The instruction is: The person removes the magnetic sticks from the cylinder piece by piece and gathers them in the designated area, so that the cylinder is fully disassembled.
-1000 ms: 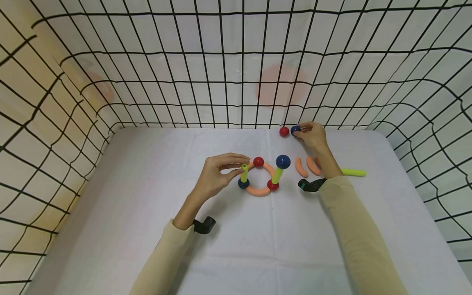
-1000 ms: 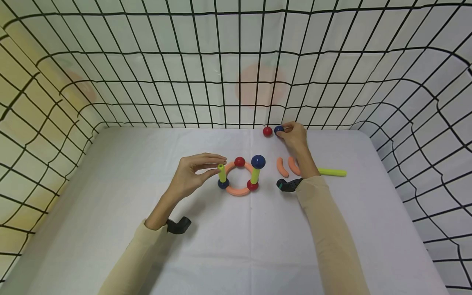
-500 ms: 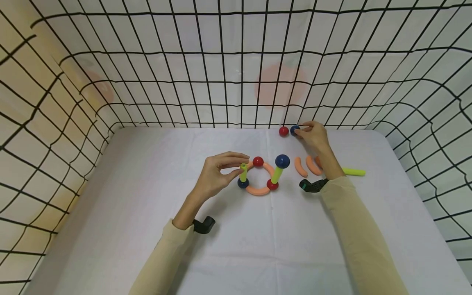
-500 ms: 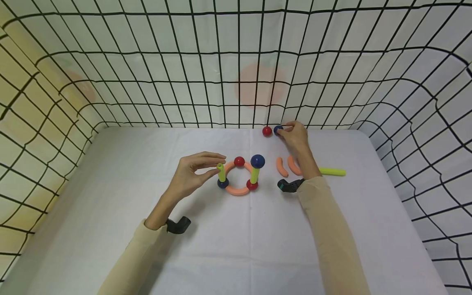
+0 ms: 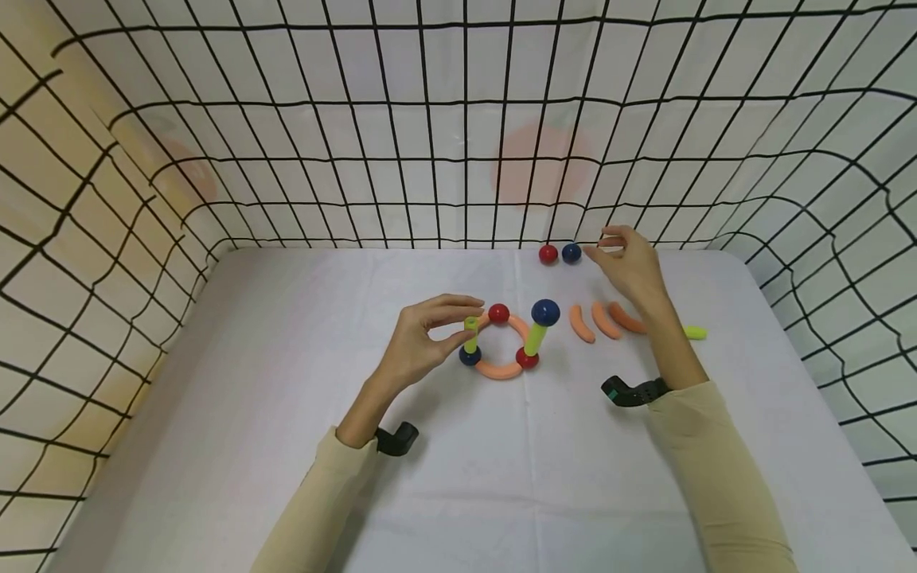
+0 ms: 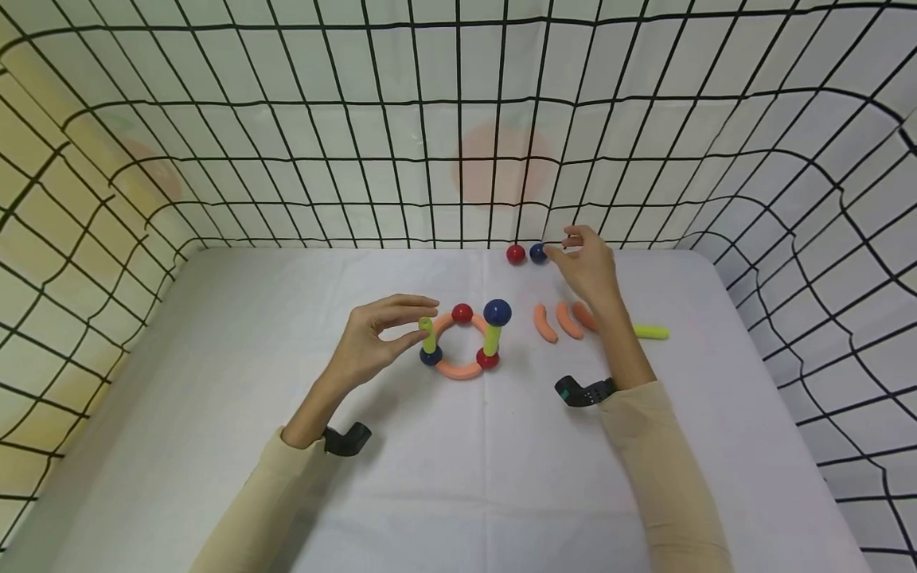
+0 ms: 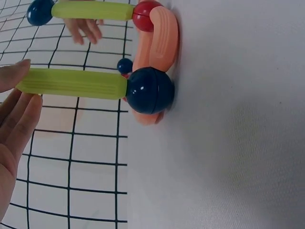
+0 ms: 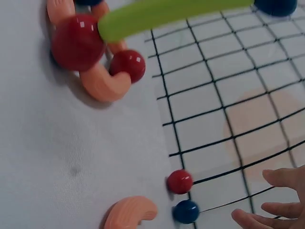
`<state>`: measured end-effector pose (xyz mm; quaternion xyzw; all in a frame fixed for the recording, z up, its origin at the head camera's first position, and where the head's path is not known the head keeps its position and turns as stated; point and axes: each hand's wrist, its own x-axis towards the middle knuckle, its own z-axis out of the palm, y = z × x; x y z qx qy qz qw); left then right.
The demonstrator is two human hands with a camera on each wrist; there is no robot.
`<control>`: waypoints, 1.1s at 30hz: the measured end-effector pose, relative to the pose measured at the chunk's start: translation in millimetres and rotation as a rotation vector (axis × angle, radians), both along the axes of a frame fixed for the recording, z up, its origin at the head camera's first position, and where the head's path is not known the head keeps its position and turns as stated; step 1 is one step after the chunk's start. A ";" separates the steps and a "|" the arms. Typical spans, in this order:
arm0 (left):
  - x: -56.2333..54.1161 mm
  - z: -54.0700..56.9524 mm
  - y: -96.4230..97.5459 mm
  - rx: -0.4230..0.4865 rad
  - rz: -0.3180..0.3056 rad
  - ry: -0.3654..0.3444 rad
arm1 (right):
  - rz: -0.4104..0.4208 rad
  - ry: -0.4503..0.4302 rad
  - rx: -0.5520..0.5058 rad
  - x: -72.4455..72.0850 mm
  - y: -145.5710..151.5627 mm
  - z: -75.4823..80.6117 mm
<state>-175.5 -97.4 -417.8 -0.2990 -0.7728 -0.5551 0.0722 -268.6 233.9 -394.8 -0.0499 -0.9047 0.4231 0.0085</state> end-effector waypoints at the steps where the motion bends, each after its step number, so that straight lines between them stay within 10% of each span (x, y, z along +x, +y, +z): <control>1: 0.2 0.2 0.2 -0.010 0.007 0.004 | 0.014 0.021 0.003 6.1 -0.7 4.1; 14: 2.8 4.7 15.8 -0.059 0.068 0.104 | 0.333 0.223 -0.022 65.7 -13.4 35.1; 24: 6.1 10.2 39.1 -0.145 0.141 0.131 | 0.652 0.304 -0.002 81.3 -18.0 16.2; 33: 8.0 16.4 58.8 -0.254 0.219 0.220 | 0.676 0.306 -0.036 83.9 -21.4 3.7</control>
